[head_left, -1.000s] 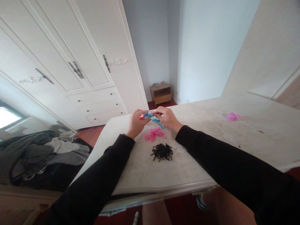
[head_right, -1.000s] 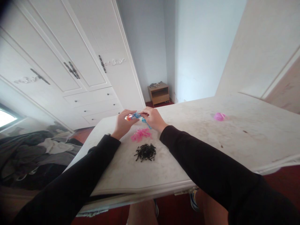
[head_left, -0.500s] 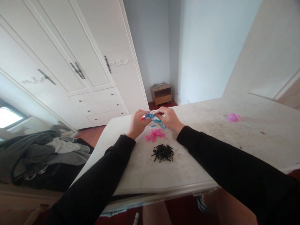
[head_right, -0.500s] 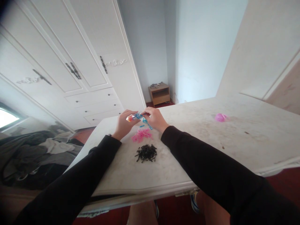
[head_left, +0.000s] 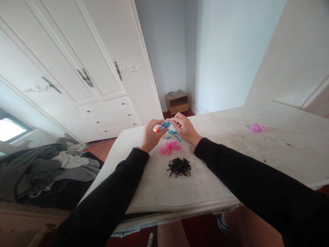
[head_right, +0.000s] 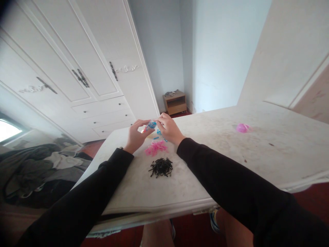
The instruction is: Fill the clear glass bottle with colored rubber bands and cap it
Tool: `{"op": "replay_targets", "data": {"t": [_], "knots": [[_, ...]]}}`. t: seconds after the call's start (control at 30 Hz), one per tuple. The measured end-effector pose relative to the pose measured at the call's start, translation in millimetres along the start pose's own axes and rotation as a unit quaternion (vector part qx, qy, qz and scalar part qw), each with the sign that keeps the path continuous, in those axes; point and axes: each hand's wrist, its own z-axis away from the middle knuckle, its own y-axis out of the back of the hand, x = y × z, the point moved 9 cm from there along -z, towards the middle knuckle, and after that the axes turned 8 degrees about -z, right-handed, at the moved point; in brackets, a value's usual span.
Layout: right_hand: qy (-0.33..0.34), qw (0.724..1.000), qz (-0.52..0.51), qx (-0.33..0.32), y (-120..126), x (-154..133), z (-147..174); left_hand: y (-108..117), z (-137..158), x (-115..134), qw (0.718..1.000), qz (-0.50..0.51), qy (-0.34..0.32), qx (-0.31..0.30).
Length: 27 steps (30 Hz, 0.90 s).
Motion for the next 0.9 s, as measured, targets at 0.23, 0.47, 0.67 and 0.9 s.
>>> {"op": "replay_targets", "data": {"t": [0.23,0.47,0.67,0.9], "knots": [[-0.113,0.985,0.129,-0.02,5,51,5,10,-1,-39,0.974,0.14,0.144,0.106],[-0.166,0.941,0.247,-0.16,-14,66,17,14,-1,-35,0.977,0.116,0.141,0.109],[-0.189,0.95,0.205,-0.141,-18,67,17,12,1,-34,0.981,0.086,0.14,0.1],[-0.171,0.957,0.2,-0.119,-13,73,14,12,1,-32,0.987,0.058,0.118,0.088]]}}
